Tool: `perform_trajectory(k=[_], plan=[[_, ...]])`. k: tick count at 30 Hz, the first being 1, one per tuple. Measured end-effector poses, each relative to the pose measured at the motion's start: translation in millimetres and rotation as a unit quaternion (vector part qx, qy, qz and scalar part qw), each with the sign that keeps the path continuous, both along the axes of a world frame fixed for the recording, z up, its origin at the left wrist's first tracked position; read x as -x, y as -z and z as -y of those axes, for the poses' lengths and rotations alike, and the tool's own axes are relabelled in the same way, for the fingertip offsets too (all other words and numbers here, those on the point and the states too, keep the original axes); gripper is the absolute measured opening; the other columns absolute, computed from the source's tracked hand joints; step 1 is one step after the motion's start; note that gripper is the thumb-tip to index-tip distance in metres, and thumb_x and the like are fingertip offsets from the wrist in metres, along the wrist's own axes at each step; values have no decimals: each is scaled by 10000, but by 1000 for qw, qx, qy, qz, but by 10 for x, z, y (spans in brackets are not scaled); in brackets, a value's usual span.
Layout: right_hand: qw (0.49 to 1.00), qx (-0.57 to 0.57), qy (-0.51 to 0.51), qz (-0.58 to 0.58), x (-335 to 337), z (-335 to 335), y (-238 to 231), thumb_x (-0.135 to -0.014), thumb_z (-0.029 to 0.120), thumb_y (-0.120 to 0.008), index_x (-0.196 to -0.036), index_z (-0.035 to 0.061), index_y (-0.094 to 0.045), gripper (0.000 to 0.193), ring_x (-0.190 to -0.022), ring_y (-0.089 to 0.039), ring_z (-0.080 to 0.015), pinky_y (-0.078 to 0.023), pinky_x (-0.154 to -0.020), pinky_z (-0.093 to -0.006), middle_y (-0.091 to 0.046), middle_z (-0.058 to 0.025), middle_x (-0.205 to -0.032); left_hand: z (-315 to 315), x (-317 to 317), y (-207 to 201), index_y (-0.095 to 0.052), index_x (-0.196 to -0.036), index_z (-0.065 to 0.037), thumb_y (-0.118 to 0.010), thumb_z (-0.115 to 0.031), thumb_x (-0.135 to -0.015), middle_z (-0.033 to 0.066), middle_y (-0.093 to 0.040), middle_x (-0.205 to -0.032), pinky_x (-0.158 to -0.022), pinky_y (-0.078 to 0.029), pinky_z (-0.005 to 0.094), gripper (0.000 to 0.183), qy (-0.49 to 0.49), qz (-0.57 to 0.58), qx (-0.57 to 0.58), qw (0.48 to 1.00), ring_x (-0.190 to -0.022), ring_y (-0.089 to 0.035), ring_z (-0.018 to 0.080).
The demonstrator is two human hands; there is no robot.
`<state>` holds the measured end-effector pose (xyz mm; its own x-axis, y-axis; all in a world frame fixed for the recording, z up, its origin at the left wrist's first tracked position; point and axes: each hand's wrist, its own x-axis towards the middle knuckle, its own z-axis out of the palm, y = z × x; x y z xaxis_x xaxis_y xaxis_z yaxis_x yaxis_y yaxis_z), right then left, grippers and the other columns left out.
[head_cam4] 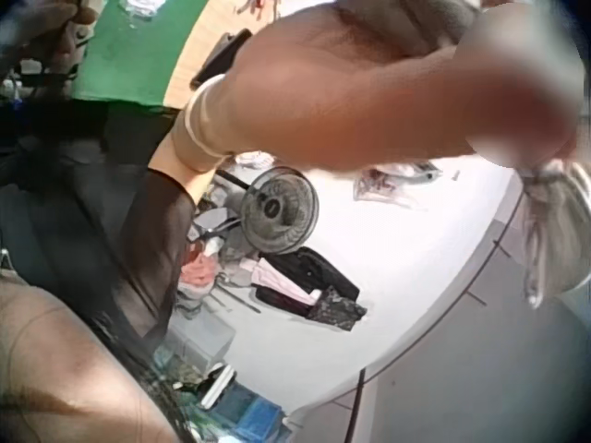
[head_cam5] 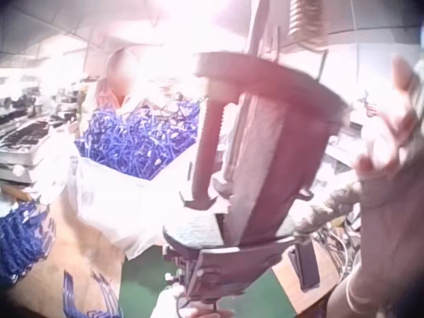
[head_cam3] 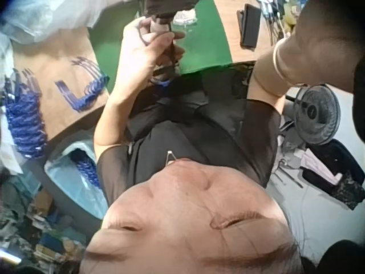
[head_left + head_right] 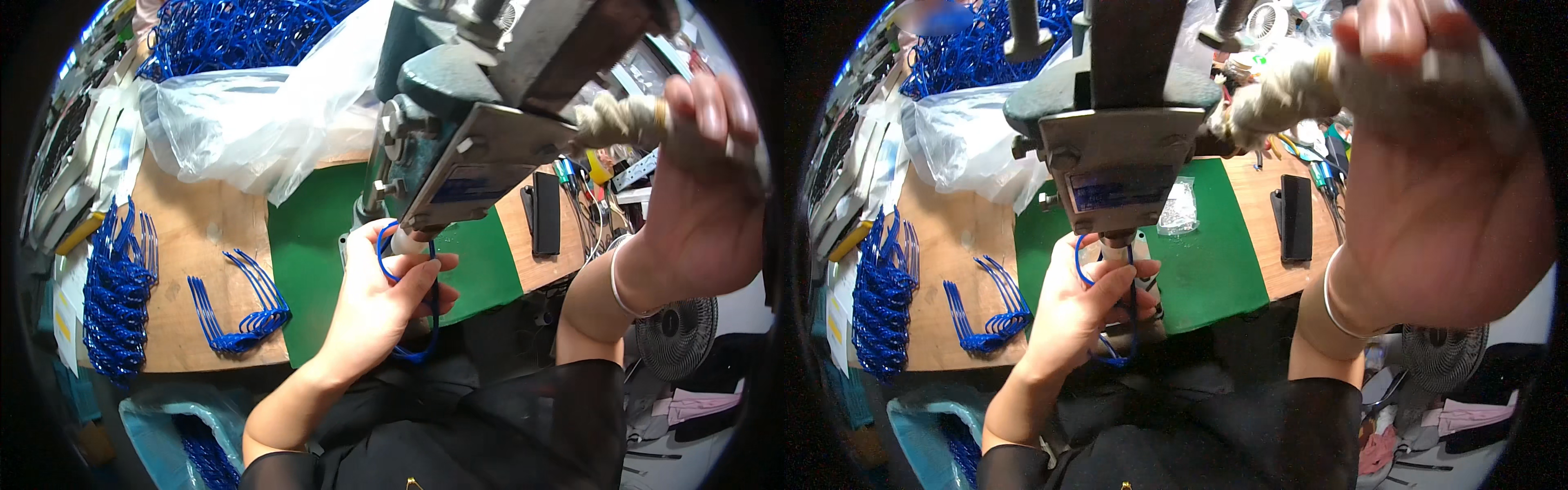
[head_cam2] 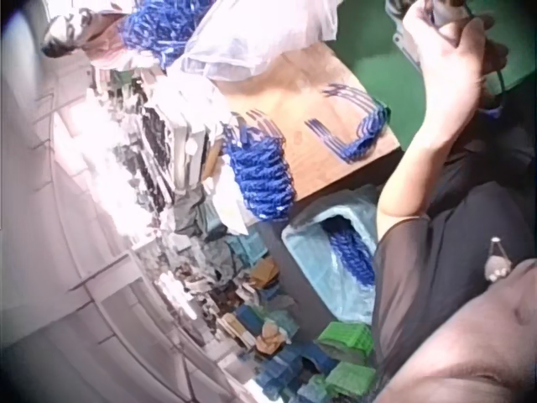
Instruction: The person repeatedly picks up blue plastic glasses frames and inserts the temples into a heating machine. After heating, they remove the frames and place them on the table. The process is repeated for multiple frames throughout the clip.
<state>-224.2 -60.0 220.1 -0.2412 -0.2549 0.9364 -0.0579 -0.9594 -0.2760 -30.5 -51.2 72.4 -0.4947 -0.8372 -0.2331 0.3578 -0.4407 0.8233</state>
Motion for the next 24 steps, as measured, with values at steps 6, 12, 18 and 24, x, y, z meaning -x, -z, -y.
perform_trajectory(k=[6,12,18,24], plan=[[979,-101,-112,-136,8,-433,374,-713,436,-664,-742,195,-475,308,-625,-419,-90,-318,-740,-275,-447,61,-659,-67,141,88,-200,-1190,-76,-452,-14,-864,177,-554,-934,-589,-493,293,416,-39,-4,46,998,-650,-557,167],[958,-1,-96,-271,-71,-422,641,-721,464,-669,-710,189,-451,351,-618,-421,-92,-335,-709,-272,-432,72,-638,-90,169,106,-215,-1182,-63,-448,-11,-865,176,-557,-928,-585,-488,294,397,-52,23,112,992,-654,-559,168],[970,-141,-170,-100,-95,-281,116,-842,494,-451,-1148,32,-401,556,-1012,-427,-252,-274,-940,-360,-426,-133,-1127,17,-4,83,-229,-1154,-28,-481,-11,-851,175,-570,-962,-602,-507,294,395,-1,-52,36,998,-684,-580,159],[977,-10,134,167,465,390,915,-862,222,-495,-990,7,-547,256,-933,-548,-205,-467,-754,-379,-583,-100,-997,-140,-431,110,-345,-1183,-54,-560,-65,-823,226,-576,-984,-582,-540,327,420,-32,-113,-18,993,-706,-614,186]])
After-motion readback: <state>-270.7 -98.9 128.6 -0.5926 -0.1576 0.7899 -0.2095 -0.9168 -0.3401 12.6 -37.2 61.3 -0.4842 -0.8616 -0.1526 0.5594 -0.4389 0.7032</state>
